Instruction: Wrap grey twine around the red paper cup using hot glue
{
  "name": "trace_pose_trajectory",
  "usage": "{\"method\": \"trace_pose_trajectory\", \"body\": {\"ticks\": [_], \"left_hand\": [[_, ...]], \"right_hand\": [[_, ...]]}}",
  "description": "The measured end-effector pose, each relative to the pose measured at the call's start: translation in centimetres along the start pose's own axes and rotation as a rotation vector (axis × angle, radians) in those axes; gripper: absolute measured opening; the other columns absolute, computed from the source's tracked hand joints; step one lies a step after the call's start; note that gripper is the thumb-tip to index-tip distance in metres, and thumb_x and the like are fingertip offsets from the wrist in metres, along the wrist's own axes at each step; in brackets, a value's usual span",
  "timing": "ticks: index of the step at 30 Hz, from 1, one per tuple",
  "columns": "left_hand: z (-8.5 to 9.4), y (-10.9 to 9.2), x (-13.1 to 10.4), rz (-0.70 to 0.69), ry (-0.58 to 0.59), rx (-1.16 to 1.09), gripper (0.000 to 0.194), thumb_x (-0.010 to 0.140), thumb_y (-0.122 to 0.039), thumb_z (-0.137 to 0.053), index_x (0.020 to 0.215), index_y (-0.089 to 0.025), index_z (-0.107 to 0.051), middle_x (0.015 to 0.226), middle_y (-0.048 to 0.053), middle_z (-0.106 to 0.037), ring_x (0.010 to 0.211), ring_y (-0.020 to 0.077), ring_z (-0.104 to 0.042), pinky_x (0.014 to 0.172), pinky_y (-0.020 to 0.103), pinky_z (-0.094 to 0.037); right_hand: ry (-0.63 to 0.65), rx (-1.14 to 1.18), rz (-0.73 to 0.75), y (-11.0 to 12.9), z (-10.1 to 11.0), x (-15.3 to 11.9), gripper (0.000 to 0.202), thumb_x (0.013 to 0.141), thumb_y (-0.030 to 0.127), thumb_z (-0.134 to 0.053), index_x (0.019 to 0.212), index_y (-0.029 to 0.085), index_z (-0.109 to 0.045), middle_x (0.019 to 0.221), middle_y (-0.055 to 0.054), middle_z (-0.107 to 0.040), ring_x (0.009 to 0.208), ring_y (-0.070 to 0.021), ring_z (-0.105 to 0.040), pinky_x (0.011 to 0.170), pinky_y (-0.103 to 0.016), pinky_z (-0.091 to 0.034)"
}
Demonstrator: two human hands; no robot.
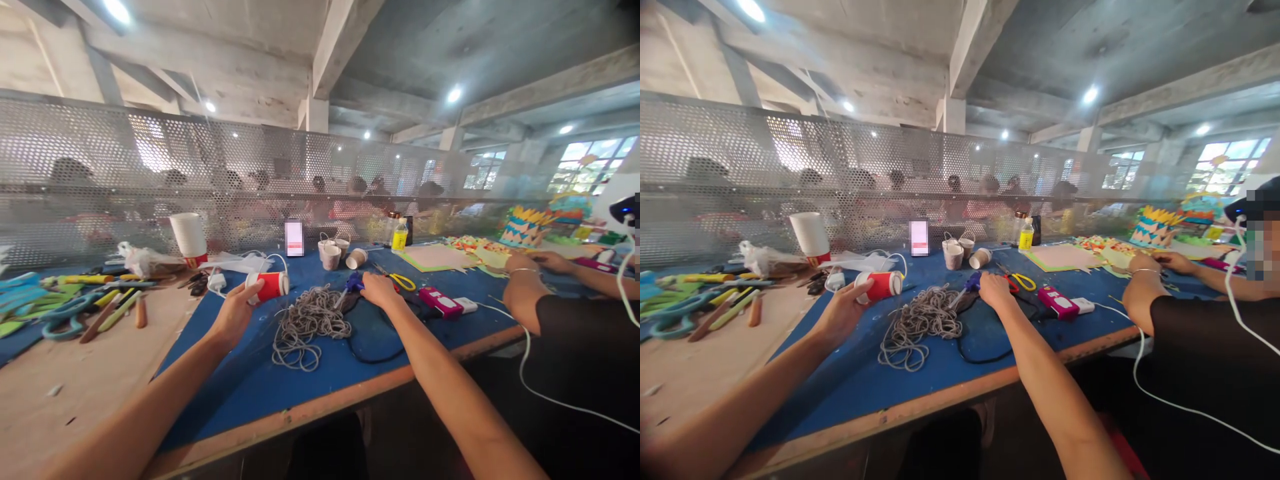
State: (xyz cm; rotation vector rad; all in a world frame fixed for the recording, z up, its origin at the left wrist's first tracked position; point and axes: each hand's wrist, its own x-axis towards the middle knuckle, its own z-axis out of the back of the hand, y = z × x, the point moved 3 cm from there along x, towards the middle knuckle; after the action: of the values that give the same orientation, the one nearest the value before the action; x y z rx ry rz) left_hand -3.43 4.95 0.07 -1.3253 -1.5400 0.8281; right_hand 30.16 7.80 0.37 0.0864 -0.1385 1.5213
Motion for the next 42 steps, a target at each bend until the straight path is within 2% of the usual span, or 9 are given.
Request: {"method": "trace_pose_trajectory", "body": {"ticks": [7, 10, 15, 18, 22, 24, 26, 32, 42], "left_hand": [[0.2, 0.3, 0.0, -0.004, 0.016, 0.037, 0.030, 0.075, -0.035, -0.083, 0.095, -0.014, -0.079, 0.090, 0.009, -0.077, 0.081, 0.0225, -0.070, 0.074, 0.033, -0.055], [0.2, 0.2, -0.1, -0.022, 0.018, 0.056, 0.028, 0.075, -0.037, -0.083, 0.092, -0.015, -0.079, 0.088, 0.008, -0.076, 0.082, 0.0237, -0.070, 0.075, 0.035, -0.055], [0.0, -0.1, -0.5, -0.040, 0.042, 0.056, 0.030, 0.076, -0.039, -0.083, 0.094, -0.015, -0.079, 0.087, 0.007, -0.077, 0.086, 0.0236, -0.069, 0.082, 0.035, -0.053], [-0.1, -0.2, -0.6, -0.048, 0.052, 0.054, 0.032, 0.074, -0.041, -0.085, 0.093, -0.016, -0.079, 0.091, 0.008, -0.078, 0.090, 0.0255, -0.069, 0.085, 0.036, -0.052], [-0.2, -0.2, -0.7, -0.054, 0.055, 0.060, 0.032, 0.072, -0.040, -0.086, 0.092, -0.016, -0.079, 0.094, 0.009, -0.078, 0.095, 0.0269, -0.069, 0.086, 0.035, -0.051], [-0.2, -0.2, -0.8, -0.052, 0.055, 0.059, 0.033, 0.073, -0.040, -0.086, 0.093, -0.016, -0.079, 0.094, 0.009, -0.079, 0.094, 0.0262, -0.069, 0.086, 0.034, -0.050], [-0.2, -0.2, -0.9, -0.047, 0.042, 0.052, 0.034, 0.072, -0.040, -0.087, 0.094, -0.015, -0.079, 0.094, 0.010, -0.079, 0.091, 0.0253, -0.069, 0.084, 0.033, -0.050], [-0.7, -0.5, -1.7, -0.028, 0.052, 0.076, 0.036, 0.073, -0.041, -0.086, 0.099, -0.015, -0.080, 0.096, 0.010, -0.080, 0.093, 0.0261, -0.071, 0.086, 0.034, -0.052], [-0.9, 0.0, -1.8, -0.001, 0.089, 0.035, 0.028, 0.079, -0.035, -0.081, 0.100, -0.017, -0.081, 0.104, 0.012, -0.079, 0.098, 0.0279, -0.072, 0.090, 0.038, -0.055]], "right_hand": [[-0.072, 0.017, -0.050, 0.3, 0.3, -0.3, 0.033, 0.096, 0.018, -0.051, 0.128, 0.006, -0.051, 0.126, -0.026, -0.063, 0.112, -0.0316, -0.070, 0.089, -0.037, -0.050], [-0.169, 0.082, -0.088, 0.1, 1.1, -0.5, 0.033, 0.098, 0.021, -0.049, 0.128, 0.006, -0.051, 0.125, -0.024, -0.062, 0.111, -0.0309, -0.069, 0.089, -0.036, -0.050], [-0.463, 0.415, -0.067, 0.0, 3.0, -0.4, 0.038, 0.098, 0.030, -0.055, 0.131, 0.012, -0.057, 0.129, -0.019, -0.064, 0.116, -0.0300, -0.066, 0.096, -0.036, -0.049], [-0.528, 0.772, 0.016, 0.9, 3.5, 0.2, 0.034, 0.094, 0.034, -0.058, 0.122, 0.016, -0.067, 0.119, -0.014, -0.072, 0.112, -0.0273, -0.067, 0.097, -0.035, -0.050], [-0.472, 1.372, 0.104, 3.6, 3.8, 0.8, 0.035, 0.082, 0.041, -0.067, 0.106, 0.016, -0.073, 0.082, -0.004, -0.072, 0.071, -0.0190, -0.065, 0.069, -0.030, -0.054], [-0.379, 1.597, 0.155, 5.5, 3.9, 0.6, 0.036, 0.077, 0.044, -0.071, 0.099, 0.016, -0.074, 0.058, 0.004, -0.057, 0.053, -0.0132, -0.052, 0.058, -0.027, -0.050], [-0.261, 1.739, 0.242, 7.7, 4.0, 0.2, 0.036, 0.076, 0.045, -0.074, 0.097, 0.017, -0.073, 0.049, 0.009, -0.045, 0.046, -0.0100, -0.042, 0.053, -0.025, -0.047], [-0.086, 1.847, 0.285, 11.3, 2.5, -1.3, 0.032, 0.075, 0.047, -0.078, 0.084, 0.019, -0.066, 0.046, 0.011, -0.042, 0.042, -0.0074, -0.037, 0.050, -0.024, -0.046], [-0.040, 1.857, 0.262, 11.4, 1.4, -2.0, 0.029, 0.073, 0.043, -0.080, 0.088, 0.019, -0.075, 0.045, 0.011, -0.039, 0.042, -0.0069, -0.034, 0.052, -0.024, -0.043]]}}
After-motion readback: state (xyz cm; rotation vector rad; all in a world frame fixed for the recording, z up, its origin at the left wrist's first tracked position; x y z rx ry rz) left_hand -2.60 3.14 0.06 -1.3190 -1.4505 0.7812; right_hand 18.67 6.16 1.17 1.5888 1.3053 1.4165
